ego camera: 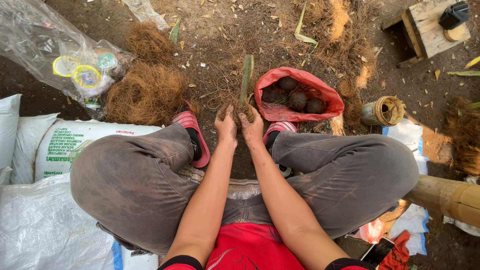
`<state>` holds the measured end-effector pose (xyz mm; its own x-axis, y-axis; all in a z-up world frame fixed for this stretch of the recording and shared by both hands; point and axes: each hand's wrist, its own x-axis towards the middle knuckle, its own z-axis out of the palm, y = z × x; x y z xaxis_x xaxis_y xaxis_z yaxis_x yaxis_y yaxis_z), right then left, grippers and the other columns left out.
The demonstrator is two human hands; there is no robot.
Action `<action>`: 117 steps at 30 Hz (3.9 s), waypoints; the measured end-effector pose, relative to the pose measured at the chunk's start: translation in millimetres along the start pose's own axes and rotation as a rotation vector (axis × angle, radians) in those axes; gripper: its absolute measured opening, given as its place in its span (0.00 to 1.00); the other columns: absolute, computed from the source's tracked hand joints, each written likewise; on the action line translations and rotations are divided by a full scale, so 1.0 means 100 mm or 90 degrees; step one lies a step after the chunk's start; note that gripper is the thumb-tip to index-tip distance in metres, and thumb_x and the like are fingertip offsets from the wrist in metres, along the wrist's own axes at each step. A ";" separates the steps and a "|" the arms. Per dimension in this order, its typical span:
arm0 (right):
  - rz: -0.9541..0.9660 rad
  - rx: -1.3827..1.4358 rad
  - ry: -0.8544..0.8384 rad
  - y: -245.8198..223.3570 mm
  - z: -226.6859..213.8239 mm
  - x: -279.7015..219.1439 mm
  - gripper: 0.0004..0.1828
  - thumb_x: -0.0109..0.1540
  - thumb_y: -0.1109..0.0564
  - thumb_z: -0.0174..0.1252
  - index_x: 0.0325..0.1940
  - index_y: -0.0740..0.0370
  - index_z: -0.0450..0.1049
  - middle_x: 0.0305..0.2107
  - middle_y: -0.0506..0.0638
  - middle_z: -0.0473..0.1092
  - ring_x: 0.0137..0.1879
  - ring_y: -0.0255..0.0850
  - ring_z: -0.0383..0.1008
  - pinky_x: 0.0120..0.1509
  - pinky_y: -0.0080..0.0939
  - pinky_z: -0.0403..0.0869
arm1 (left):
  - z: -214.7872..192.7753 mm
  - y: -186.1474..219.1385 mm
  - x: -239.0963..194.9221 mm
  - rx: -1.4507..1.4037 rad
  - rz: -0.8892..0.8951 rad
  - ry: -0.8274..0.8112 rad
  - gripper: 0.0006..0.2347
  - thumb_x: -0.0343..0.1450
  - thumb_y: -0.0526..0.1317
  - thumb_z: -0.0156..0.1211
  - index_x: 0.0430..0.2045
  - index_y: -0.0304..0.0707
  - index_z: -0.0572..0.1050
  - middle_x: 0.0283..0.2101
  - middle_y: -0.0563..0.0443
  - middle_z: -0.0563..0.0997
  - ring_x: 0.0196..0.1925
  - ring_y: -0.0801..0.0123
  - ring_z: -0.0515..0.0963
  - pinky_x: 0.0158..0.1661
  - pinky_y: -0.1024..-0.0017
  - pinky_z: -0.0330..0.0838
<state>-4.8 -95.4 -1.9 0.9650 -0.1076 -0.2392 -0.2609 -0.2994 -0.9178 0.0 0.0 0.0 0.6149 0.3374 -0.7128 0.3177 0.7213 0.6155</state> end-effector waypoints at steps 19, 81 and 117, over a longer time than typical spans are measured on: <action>0.195 0.558 0.215 0.45 0.24 0.12 0.17 0.61 0.59 0.65 0.51 0.72 0.76 0.41 0.55 0.77 0.42 0.45 0.78 0.48 0.45 0.77 | -0.04 -0.29 0.04 0.251 0.172 -0.003 0.16 0.77 0.46 0.57 0.52 0.32 0.72 0.52 0.42 0.78 0.56 0.57 0.74 0.59 0.57 0.63; 0.652 0.618 -0.284 -0.16 1.03 0.68 0.29 0.65 0.39 0.46 0.59 0.60 0.72 0.54 0.57 0.73 0.58 0.52 0.73 0.65 0.56 0.71 | -0.75 2.09 0.79 0.061 0.561 0.207 0.30 0.73 0.24 0.56 0.71 0.31 0.52 0.72 0.35 0.62 0.73 0.54 0.66 0.73 0.60 0.56; 0.309 0.584 0.135 -0.15 0.03 0.49 0.24 0.66 0.46 0.58 0.60 0.63 0.73 0.51 0.50 0.75 0.55 0.43 0.75 0.61 0.51 0.73 | -0.38 1.02 -0.36 0.111 0.588 -0.064 0.08 0.77 0.33 0.60 0.47 0.34 0.69 0.46 0.49 0.75 0.50 0.62 0.75 0.56 0.65 0.69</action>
<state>46.4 -93.7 -1.0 0.7158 -0.2128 -0.6651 -0.4111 0.6415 -0.6477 -17.3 84.6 75.8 0.7343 0.6701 0.1087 -0.2272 0.0917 0.9695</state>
